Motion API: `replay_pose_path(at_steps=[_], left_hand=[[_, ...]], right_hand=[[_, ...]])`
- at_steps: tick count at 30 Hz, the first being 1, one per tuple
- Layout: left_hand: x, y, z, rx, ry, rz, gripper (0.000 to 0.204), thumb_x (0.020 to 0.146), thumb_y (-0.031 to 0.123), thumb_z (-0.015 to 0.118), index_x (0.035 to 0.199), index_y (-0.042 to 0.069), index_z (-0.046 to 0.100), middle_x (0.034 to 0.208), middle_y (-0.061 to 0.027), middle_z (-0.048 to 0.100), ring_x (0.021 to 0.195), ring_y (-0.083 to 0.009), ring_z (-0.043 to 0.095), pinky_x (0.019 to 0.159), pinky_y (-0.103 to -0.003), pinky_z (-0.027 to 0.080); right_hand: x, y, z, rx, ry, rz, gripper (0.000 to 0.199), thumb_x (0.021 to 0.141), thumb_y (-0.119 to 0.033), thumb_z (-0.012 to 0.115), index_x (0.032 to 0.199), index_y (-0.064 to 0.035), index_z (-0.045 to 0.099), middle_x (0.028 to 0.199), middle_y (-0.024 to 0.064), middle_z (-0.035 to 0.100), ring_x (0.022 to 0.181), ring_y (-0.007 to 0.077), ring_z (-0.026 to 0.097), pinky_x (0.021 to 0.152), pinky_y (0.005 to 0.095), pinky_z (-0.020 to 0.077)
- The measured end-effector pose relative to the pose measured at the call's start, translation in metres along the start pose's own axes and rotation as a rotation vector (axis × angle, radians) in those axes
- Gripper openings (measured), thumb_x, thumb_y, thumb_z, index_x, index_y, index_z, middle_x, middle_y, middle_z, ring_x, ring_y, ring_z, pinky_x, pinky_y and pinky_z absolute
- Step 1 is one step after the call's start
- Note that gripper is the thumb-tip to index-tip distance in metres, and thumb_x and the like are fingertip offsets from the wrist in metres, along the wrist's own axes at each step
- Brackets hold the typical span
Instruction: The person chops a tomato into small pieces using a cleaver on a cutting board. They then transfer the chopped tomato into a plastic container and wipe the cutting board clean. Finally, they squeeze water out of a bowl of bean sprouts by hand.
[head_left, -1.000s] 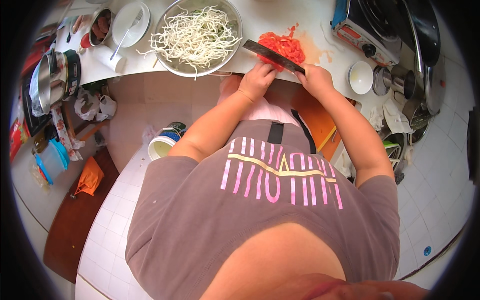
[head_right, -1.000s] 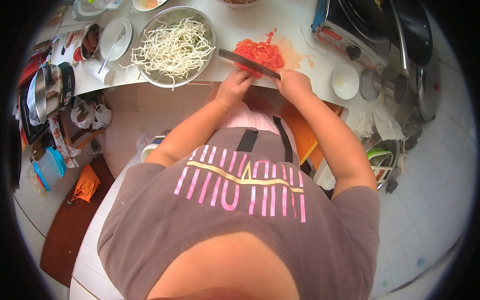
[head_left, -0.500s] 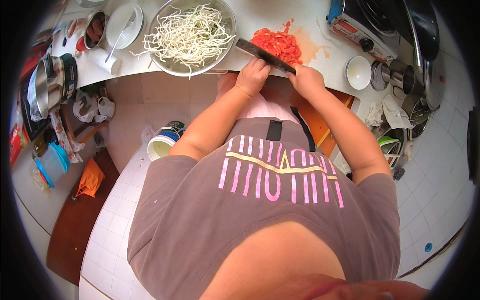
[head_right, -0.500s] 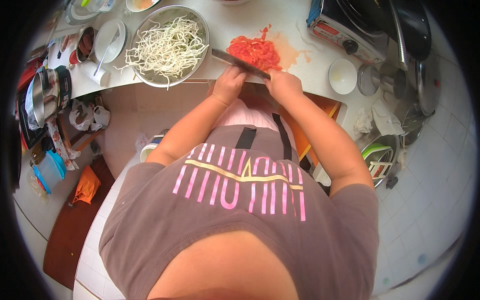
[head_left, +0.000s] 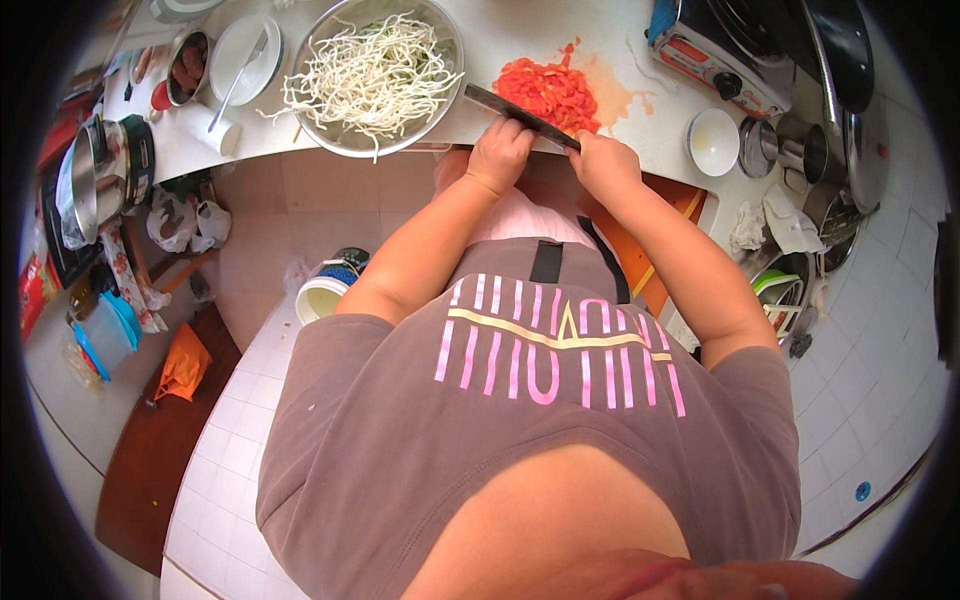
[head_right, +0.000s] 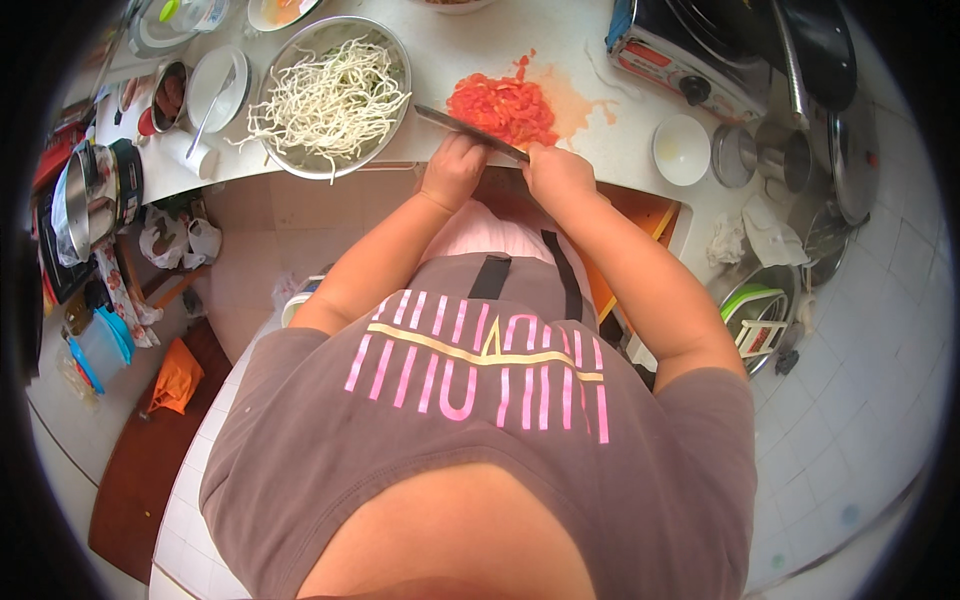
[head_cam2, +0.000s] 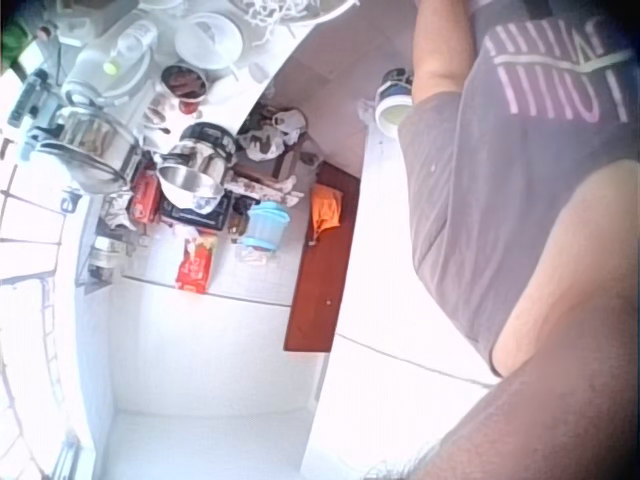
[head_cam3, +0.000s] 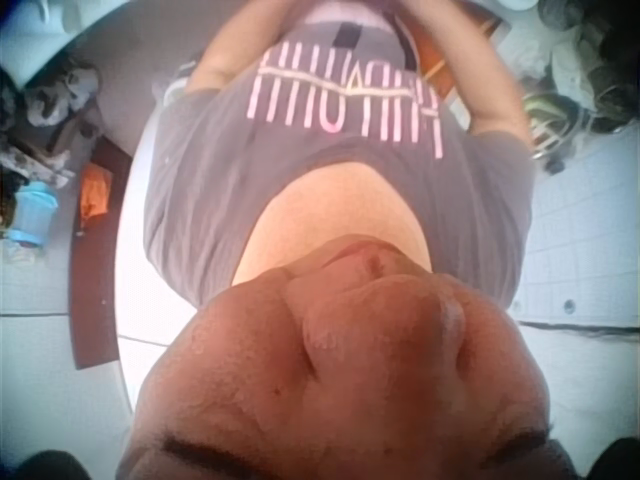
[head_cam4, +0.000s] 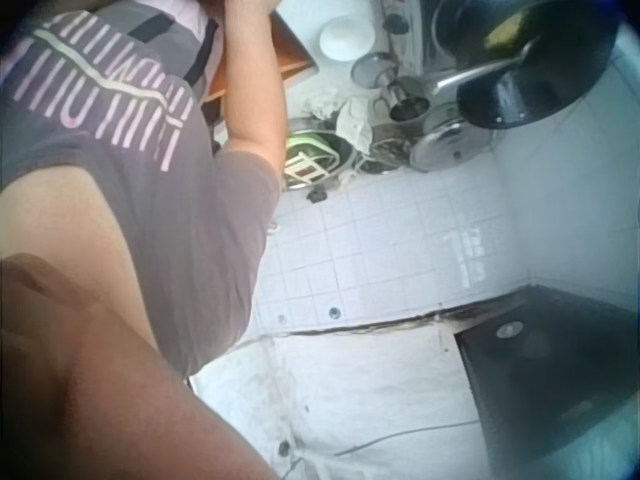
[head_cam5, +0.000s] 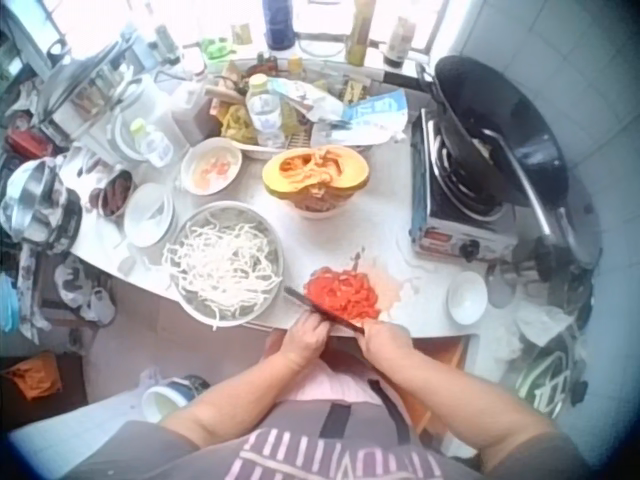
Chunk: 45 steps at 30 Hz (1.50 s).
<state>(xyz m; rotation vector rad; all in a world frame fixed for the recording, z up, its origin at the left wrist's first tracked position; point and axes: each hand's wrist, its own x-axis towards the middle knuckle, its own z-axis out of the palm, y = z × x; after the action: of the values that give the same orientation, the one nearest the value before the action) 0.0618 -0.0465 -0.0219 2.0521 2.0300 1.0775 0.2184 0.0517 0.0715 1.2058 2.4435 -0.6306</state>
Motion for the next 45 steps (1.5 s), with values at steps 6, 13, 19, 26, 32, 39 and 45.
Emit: replay_pose_path(at_steps=[6,13,19,26,32,39,45], left_hand=[[0.006,-0.001,-0.008,0.009,0.024,0.000,0.015,0.073,0.006,0.060,0.086,0.010,0.065,0.085,-0.0055,0.058,0.081,-0.0250,0.057,0.071,-0.034,0.051],[0.022,0.001,-0.017,0.030,0.033,-0.044,0.023,0.074,0.006,0.060,0.096,0.009,0.066,0.097,-0.0056,0.060,0.085,-0.0257,0.058,0.075,-0.035,0.051],[0.019,-0.011,-0.007,0.027,0.017,-0.025,0.022,0.073,0.006,0.060,0.094,0.009,0.066,0.096,-0.0044,0.061,0.088,-0.0255,0.058,0.074,-0.034,0.052],[0.018,-0.015,0.001,0.005,0.033,-0.017,0.020,0.073,0.005,0.060,0.092,0.009,0.066,0.094,-0.0042,0.061,0.087,-0.0255,0.058,0.073,-0.034,0.053],[0.024,0.001,-0.019,-0.030,0.060,0.014,0.024,0.074,0.004,0.061,0.097,0.009,0.066,0.096,-0.0051,0.060,0.085,-0.0266,0.057,0.074,-0.034,0.052],[0.023,-0.003,-0.006,0.008,-0.062,0.066,0.028,0.073,0.006,0.060,0.100,0.010,0.066,0.098,-0.0050,0.060,0.086,-0.0257,0.057,0.074,-0.034,0.052],[0.018,-0.001,-0.002,0.017,-0.066,0.048,0.029,0.073,0.007,0.060,0.101,0.009,0.067,0.100,-0.0039,0.060,0.086,-0.0245,0.057,0.074,-0.033,0.052]], right_hand=[[0.001,0.011,-0.004,0.094,0.092,-0.034,0.022,0.089,-0.029,0.059,0.091,-0.0080,0.062,0.083,0.0139,0.068,0.079,0.0344,0.066,0.068,0.0456,0.0522],[0.016,0.017,-0.029,0.005,0.098,-0.040,0.022,0.090,-0.029,0.059,0.093,-0.0070,0.062,0.083,0.0148,0.068,0.077,0.0354,0.066,0.066,0.0468,0.0524],[0.021,0.017,-0.024,-0.079,0.018,-0.077,0.022,0.090,-0.028,0.059,0.092,-0.0064,0.061,0.083,0.0152,0.067,0.077,0.0356,0.066,0.067,0.0471,0.0521],[0.029,0.017,-0.006,-0.031,0.078,-0.086,0.022,0.089,-0.029,0.060,0.092,-0.0070,0.061,0.082,0.0152,0.067,0.077,0.0353,0.066,0.066,0.0467,0.0516],[0.024,0.025,-0.022,0.117,0.076,-0.060,0.023,0.089,-0.030,0.061,0.092,-0.0076,0.063,0.080,0.0161,0.067,0.077,0.0357,0.065,0.065,0.0464,0.0514],[0.030,0.021,-0.024,-0.039,0.085,-0.065,0.019,0.087,-0.025,0.061,0.090,-0.0066,0.061,0.082,0.0147,0.068,0.078,0.0346,0.066,0.066,0.0464,0.0524],[0.035,0.022,-0.009,-0.061,0.073,-0.020,0.020,0.087,-0.026,0.060,0.093,-0.0070,0.061,0.084,0.0148,0.068,0.079,0.0350,0.066,0.068,0.0462,0.0523]])
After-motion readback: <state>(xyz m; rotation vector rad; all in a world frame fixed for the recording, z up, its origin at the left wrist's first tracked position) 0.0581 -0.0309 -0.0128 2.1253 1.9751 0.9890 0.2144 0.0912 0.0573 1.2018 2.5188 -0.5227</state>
